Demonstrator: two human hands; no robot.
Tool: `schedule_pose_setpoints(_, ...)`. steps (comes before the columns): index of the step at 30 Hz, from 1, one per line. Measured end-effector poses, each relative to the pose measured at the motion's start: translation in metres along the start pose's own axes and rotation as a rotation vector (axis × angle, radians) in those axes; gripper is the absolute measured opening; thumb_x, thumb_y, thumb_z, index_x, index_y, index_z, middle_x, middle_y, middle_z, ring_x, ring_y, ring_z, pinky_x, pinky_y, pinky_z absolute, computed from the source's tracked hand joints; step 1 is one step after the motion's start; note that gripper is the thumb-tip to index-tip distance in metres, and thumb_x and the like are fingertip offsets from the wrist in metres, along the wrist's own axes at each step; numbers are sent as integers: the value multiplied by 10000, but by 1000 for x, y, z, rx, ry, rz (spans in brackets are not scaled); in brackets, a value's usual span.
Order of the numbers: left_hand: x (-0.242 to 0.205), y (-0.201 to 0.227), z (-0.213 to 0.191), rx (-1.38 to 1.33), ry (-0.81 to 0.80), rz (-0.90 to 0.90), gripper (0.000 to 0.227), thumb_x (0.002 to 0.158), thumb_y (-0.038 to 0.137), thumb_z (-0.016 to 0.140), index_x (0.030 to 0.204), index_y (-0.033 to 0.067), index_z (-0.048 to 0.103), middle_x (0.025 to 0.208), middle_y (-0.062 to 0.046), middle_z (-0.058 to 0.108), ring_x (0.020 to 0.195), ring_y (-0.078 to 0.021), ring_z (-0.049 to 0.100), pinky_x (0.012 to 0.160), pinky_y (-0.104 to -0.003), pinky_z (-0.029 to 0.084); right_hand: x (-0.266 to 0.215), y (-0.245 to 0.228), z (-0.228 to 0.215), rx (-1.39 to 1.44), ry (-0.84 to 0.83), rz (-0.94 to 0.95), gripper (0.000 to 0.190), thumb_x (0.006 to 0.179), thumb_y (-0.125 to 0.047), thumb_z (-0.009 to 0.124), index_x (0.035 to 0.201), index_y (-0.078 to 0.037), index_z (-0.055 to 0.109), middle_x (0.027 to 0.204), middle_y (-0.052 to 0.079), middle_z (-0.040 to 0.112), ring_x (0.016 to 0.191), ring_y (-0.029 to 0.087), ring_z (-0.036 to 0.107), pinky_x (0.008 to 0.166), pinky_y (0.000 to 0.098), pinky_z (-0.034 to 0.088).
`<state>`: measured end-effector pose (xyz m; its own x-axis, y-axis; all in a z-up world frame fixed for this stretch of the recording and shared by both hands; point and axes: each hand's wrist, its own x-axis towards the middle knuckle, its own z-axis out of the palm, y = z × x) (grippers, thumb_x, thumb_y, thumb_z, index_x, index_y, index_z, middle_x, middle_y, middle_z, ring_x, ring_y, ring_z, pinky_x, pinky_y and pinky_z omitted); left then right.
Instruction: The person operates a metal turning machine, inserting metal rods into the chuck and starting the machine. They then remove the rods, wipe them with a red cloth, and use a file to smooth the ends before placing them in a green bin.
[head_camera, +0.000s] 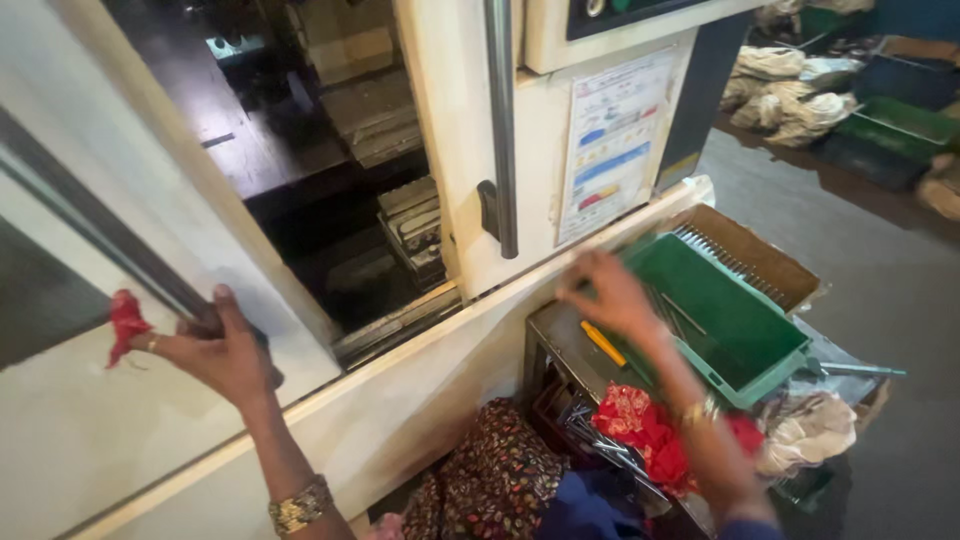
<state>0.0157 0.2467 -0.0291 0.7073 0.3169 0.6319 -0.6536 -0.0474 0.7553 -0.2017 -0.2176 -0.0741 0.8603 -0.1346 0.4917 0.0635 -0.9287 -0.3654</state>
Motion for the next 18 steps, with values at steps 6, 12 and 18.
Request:
schedule_pose_setpoints(6, -21, 19, 48, -20, -126, -63, 1001, 1113, 33, 730, 1629, -1, -127, 866, 13, 570, 792, -69, 508, 713, -217, 419, -144, -2, 80, -464, 135, 402, 446, 774, -447, 734, 1126, -176, 687, 1363, 92, 556, 1257, 352, 534, 997, 582, 449)
schedule_pose_setpoints(12, -40, 27, 100, -138, -211, -30, 845, 1119, 41, 732, 1602, -1, 40, 875, 11, 568, 737, -57, 486, 724, -224, 398, -230, 13, 90, -376, -84, 734, 579, 844, -510, 641, 1334, -203, 622, 1510, 82, 442, 1234, 415, 492, 928, 610, 412)
schedule_pose_setpoints(18, -60, 40, 139, -247, -281, -23, 815, 1068, 29, 679, 1635, -7, 96, 949, -4, 576, 786, -72, 491, 721, -222, 394, -249, 6, 74, -562, 20, 548, 563, 879, -581, 613, 1263, -169, 619, 1405, 113, 552, 1256, 353, 539, 1065, 600, 387)
